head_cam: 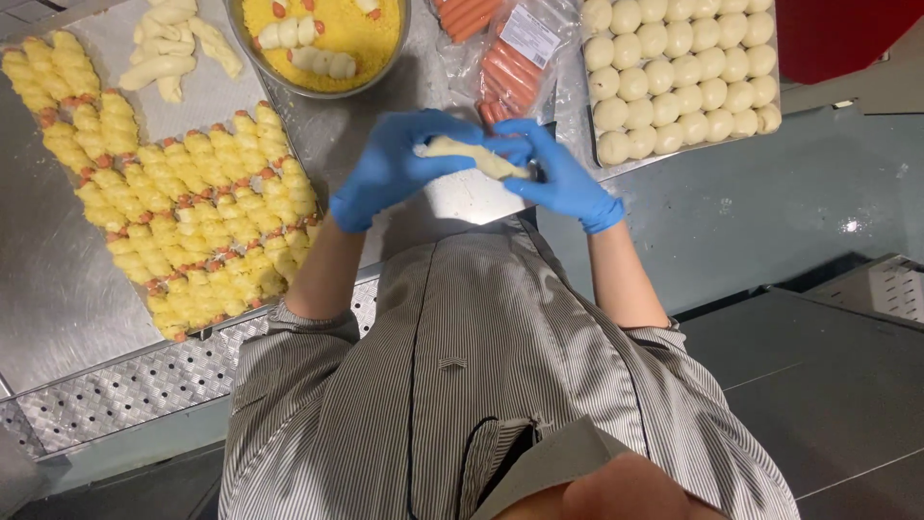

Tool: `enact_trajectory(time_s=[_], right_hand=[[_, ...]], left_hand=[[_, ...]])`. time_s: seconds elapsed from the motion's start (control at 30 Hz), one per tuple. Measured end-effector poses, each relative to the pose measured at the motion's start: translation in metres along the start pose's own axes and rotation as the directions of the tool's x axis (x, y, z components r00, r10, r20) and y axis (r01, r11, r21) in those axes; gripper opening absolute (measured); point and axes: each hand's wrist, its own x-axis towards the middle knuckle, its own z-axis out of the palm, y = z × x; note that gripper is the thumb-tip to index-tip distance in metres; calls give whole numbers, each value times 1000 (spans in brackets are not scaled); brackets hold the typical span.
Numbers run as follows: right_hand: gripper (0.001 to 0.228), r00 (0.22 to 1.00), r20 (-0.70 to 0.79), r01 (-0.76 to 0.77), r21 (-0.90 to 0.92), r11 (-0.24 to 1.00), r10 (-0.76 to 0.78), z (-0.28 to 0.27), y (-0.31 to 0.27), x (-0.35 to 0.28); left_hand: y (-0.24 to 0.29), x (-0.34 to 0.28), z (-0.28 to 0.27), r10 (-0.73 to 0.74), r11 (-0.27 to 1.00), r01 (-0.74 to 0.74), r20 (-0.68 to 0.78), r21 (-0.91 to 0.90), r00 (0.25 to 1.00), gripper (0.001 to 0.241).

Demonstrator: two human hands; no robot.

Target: Wrapping processed sausages in strips of dough and coating them in breadcrumbs to prepare sausage rolls.

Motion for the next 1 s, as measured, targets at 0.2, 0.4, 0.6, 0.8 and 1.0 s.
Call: enact_trajectory(time_s=[0.2, 0.4, 0.6, 0.8, 1.0], right_hand=[[53, 944, 229, -269, 116, 956, 237, 41, 72, -15], [47, 989, -33, -148, -94, 984, 146, 55, 116, -44], [50, 860, 45, 426, -613, 666, -508, 42, 24, -11], [24, 921, -329, -142, 219, 965, 210, 55, 133, -53], [27, 862, -430, -193, 215, 957, 270, 27, 100, -59]], left_hand=[[-38, 6, 6, 59, 982, -94, 201, 165, 978, 23], [-25, 8, -23, -409, 910, 410, 30, -59, 912, 24], [-51, 23, 30, 111, 992, -123, 347, 13, 931, 20], [-107, 68, 55, 142, 812, -129, 21, 569, 990, 30], [-293, 68, 93, 261, 297, -533, 470, 792, 843, 30]])
